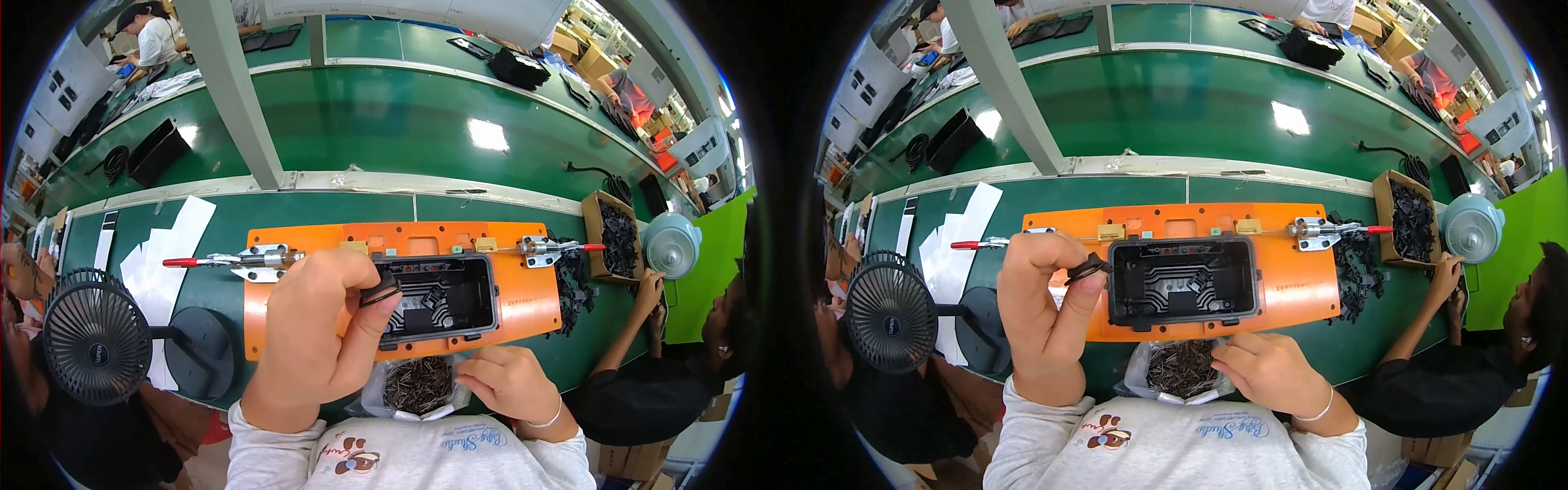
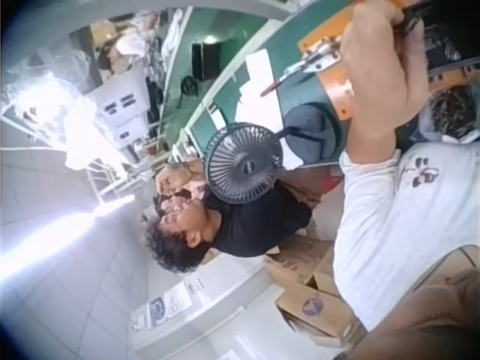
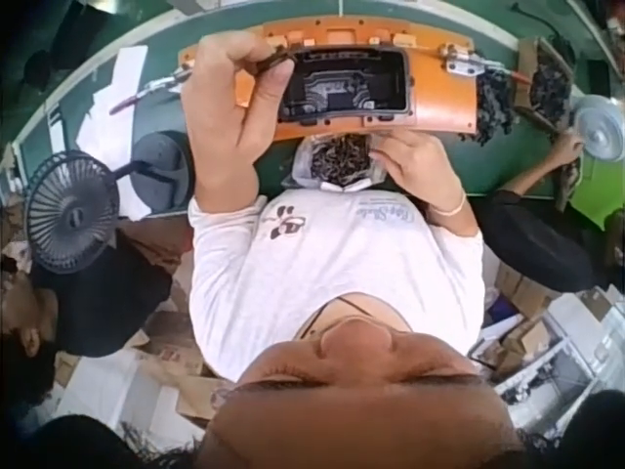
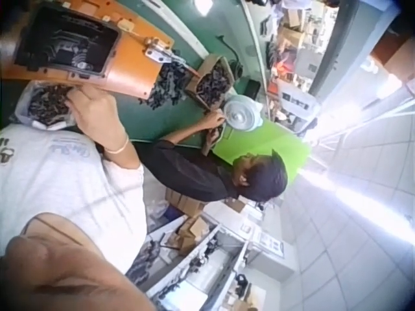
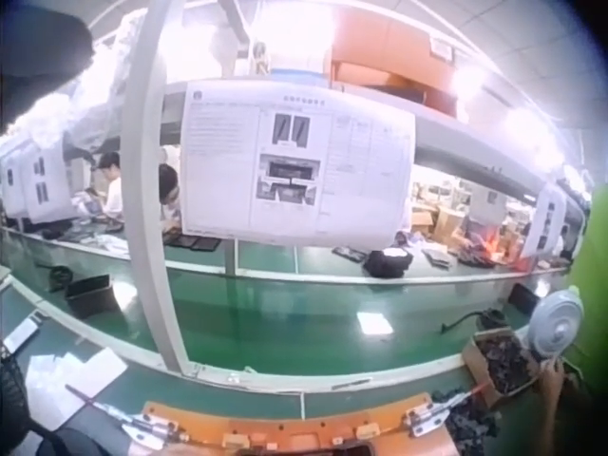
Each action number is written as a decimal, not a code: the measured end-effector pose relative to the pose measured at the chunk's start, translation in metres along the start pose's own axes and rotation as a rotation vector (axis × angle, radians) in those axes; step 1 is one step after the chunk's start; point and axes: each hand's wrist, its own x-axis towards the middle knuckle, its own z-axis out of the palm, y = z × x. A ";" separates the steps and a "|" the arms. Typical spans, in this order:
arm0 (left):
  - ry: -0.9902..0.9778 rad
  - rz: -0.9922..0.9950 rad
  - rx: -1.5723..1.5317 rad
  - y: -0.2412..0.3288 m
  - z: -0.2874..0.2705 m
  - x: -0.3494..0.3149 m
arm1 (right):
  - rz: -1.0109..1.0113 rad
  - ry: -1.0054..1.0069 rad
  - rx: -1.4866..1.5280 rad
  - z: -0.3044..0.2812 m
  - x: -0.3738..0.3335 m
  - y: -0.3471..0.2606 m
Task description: Manually assembling small components into a black plastic housing using a workbench jig.
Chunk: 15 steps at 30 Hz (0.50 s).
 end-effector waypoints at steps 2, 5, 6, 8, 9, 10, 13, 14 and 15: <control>0.003 -0.045 -0.026 -0.001 0.002 0.001 | -0.048 0.218 -0.019 -0.002 0.013 -0.001; -0.020 -0.057 0.012 0.005 -0.002 0.005 | -0.047 0.173 -0.083 -0.014 0.042 0.003; -0.044 -0.039 0.067 0.003 -0.004 0.005 | -0.070 0.187 -0.090 -0.013 0.054 0.004; -0.053 0.016 0.067 0.006 0.001 0.007 | 0.105 -0.190 -0.427 -0.016 0.073 0.009; -0.054 0.034 0.062 0.007 0.002 0.008 | 0.111 -0.226 -0.475 -0.011 0.078 0.013; -0.055 0.047 0.061 0.006 0.003 0.006 | 0.090 -0.195 -0.485 -0.006 0.085 0.019; -0.064 0.025 0.038 0.003 0.004 0.003 | 0.016 -0.468 -0.388 0.003 0.108 0.028; -0.080 0.000 0.035 0.003 0.004 0.002 | 0.033 -0.519 -0.388 0.005 0.112 0.027; -0.083 -0.013 0.022 0.003 0.004 0.000 | 0.030 -0.535 -0.405 0.009 0.113 0.027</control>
